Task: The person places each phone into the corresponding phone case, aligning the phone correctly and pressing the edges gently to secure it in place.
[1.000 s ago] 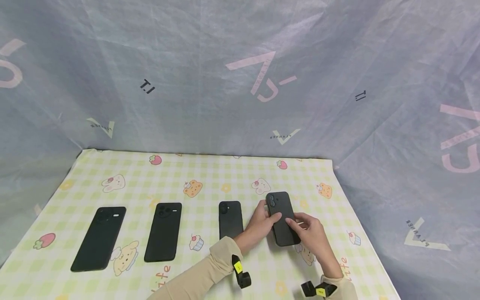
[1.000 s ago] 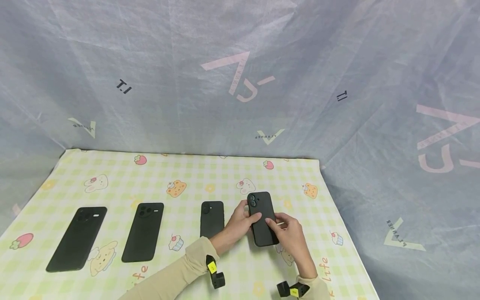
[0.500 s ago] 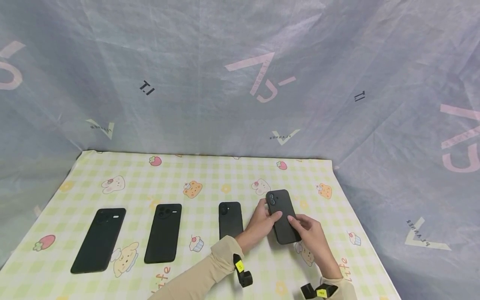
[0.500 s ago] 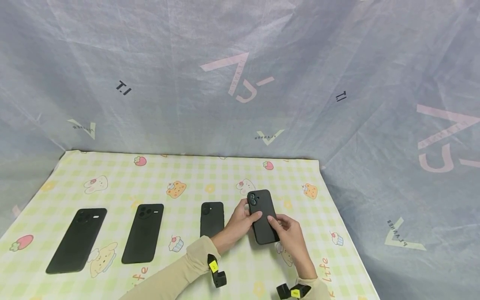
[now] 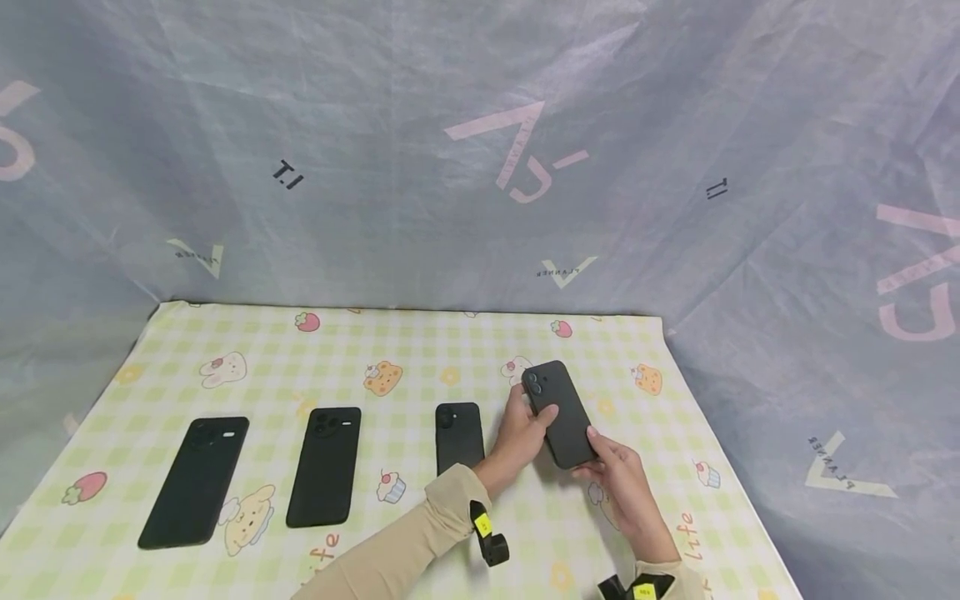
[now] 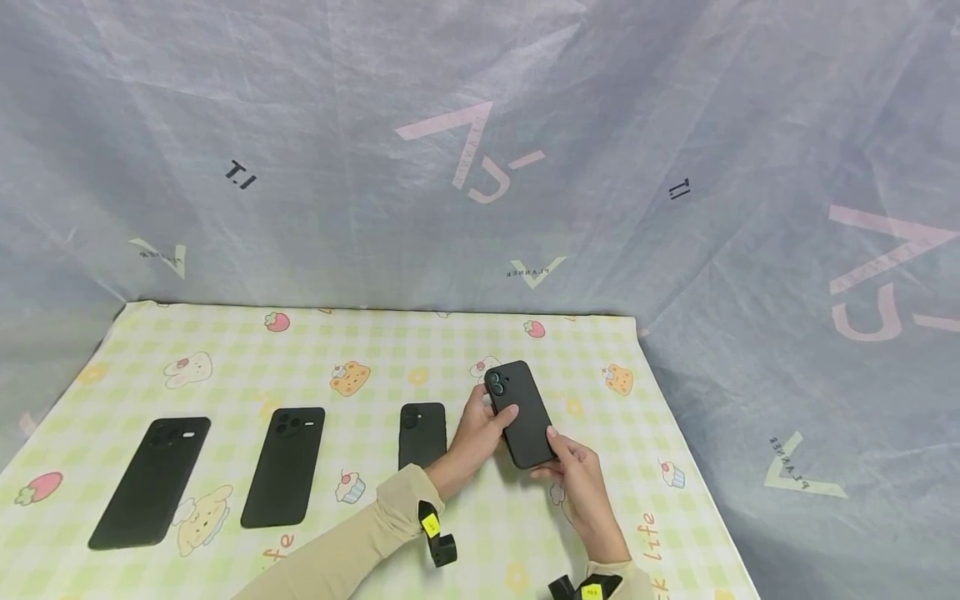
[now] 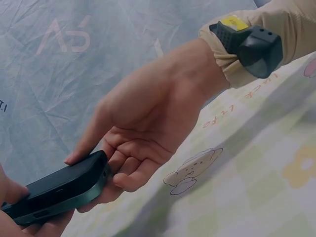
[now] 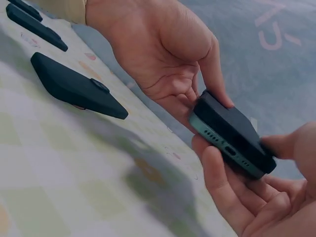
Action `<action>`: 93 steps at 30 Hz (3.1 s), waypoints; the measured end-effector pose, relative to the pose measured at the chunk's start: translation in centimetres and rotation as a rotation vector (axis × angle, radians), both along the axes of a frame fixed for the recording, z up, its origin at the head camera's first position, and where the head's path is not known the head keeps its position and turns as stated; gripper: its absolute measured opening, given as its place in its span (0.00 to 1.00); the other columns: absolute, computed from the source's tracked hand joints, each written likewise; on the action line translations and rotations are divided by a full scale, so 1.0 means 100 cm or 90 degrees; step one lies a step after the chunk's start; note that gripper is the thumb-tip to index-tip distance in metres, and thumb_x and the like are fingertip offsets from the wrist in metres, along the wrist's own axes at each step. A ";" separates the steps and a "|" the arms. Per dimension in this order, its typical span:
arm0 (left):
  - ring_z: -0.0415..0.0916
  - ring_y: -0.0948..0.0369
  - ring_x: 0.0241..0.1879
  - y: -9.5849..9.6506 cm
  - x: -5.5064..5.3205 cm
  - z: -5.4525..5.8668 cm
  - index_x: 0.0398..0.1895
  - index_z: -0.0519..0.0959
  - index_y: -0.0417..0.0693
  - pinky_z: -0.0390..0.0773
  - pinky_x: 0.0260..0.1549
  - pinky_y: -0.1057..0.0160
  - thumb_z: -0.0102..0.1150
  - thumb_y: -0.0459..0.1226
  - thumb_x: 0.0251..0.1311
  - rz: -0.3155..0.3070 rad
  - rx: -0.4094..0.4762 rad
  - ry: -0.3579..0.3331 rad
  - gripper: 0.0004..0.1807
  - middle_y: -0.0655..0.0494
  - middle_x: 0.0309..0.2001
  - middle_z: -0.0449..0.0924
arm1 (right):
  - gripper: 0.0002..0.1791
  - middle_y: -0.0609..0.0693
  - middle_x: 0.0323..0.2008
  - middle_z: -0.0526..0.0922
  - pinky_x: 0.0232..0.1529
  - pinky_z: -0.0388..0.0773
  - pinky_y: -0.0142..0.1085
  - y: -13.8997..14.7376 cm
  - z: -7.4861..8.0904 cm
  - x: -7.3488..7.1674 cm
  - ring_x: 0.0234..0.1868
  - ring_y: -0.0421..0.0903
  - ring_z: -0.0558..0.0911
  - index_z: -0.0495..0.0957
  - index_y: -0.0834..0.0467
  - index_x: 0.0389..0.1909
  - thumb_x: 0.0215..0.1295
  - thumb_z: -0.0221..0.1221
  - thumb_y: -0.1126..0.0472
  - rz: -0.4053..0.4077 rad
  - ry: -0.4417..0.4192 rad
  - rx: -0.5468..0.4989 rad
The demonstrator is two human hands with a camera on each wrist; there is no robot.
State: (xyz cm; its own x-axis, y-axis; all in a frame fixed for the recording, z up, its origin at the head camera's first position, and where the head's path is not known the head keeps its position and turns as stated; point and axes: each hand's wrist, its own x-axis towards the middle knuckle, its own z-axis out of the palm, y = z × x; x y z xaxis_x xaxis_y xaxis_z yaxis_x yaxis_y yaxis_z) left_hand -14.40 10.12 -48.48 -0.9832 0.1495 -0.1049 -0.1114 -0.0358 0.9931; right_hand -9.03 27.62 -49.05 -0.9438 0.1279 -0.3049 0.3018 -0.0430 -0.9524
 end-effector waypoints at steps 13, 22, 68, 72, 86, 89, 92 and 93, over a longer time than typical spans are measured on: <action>0.79 0.63 0.35 -0.002 0.002 0.000 0.80 0.57 0.34 0.75 0.37 0.63 0.62 0.37 0.77 0.011 0.023 -0.005 0.37 0.48 0.39 0.82 | 0.26 0.53 0.34 0.91 0.39 0.87 0.35 -0.001 -0.004 0.002 0.32 0.43 0.89 0.76 0.78 0.64 0.86 0.55 0.55 -0.011 0.027 -0.030; 0.81 0.63 0.36 -0.002 0.003 -0.001 0.80 0.57 0.33 0.76 0.38 0.63 0.63 0.37 0.76 0.017 0.037 -0.001 0.37 0.47 0.39 0.83 | 0.24 0.52 0.33 0.90 0.39 0.87 0.35 -0.002 -0.005 0.002 0.30 0.43 0.89 0.80 0.75 0.60 0.85 0.56 0.55 -0.016 0.038 -0.033; 0.87 0.54 0.32 -0.072 -0.007 0.021 0.61 0.80 0.47 0.81 0.37 0.57 0.50 0.61 0.80 -0.226 -0.239 0.100 0.29 0.58 0.39 0.91 | 0.18 0.44 0.33 0.88 0.38 0.85 0.34 0.054 0.003 0.003 0.32 0.40 0.89 0.87 0.60 0.47 0.88 0.48 0.63 0.315 0.115 -0.035; 0.87 0.50 0.27 -0.072 -0.005 0.019 0.57 0.83 0.49 0.78 0.31 0.60 0.50 0.61 0.81 -0.243 -0.249 0.106 0.27 0.61 0.27 0.87 | 0.18 0.45 0.34 0.87 0.44 0.85 0.35 0.054 0.004 0.002 0.35 0.41 0.89 0.86 0.62 0.46 0.88 0.47 0.62 0.351 0.111 -0.017; 0.85 0.46 0.21 -0.069 -0.002 0.013 0.38 0.81 0.52 0.73 0.24 0.64 0.51 0.56 0.83 -0.231 -0.271 0.153 0.22 0.60 0.14 0.69 | 0.18 0.45 0.35 0.86 0.46 0.86 0.38 0.055 0.006 -0.003 0.36 0.42 0.89 0.85 0.67 0.48 0.88 0.48 0.62 0.380 0.108 0.020; 0.80 0.51 0.17 -0.067 -0.003 0.013 0.40 0.82 0.51 0.69 0.24 0.65 0.50 0.55 0.84 -0.221 -0.293 0.164 0.21 0.62 0.14 0.66 | 0.18 0.45 0.35 0.86 0.47 0.86 0.39 0.055 0.008 -0.002 0.36 0.43 0.89 0.85 0.67 0.49 0.88 0.48 0.62 0.380 0.112 0.023; 0.75 0.58 0.15 -0.066 -0.003 0.014 0.48 0.84 0.50 0.70 0.25 0.64 0.50 0.54 0.84 -0.218 -0.304 0.167 0.21 0.62 0.16 0.67 | 0.18 0.45 0.36 0.87 0.47 0.86 0.38 0.054 0.009 -0.002 0.37 0.43 0.89 0.85 0.67 0.49 0.88 0.48 0.62 0.383 0.119 0.026; 0.74 0.60 0.15 -0.066 -0.003 0.014 0.51 0.85 0.50 0.71 0.26 0.64 0.50 0.54 0.84 -0.218 -0.304 0.166 0.21 0.61 0.17 0.69 | 0.18 0.45 0.36 0.87 0.47 0.86 0.38 0.054 0.009 -0.002 0.37 0.43 0.89 0.85 0.67 0.49 0.88 0.48 0.62 0.385 0.119 0.026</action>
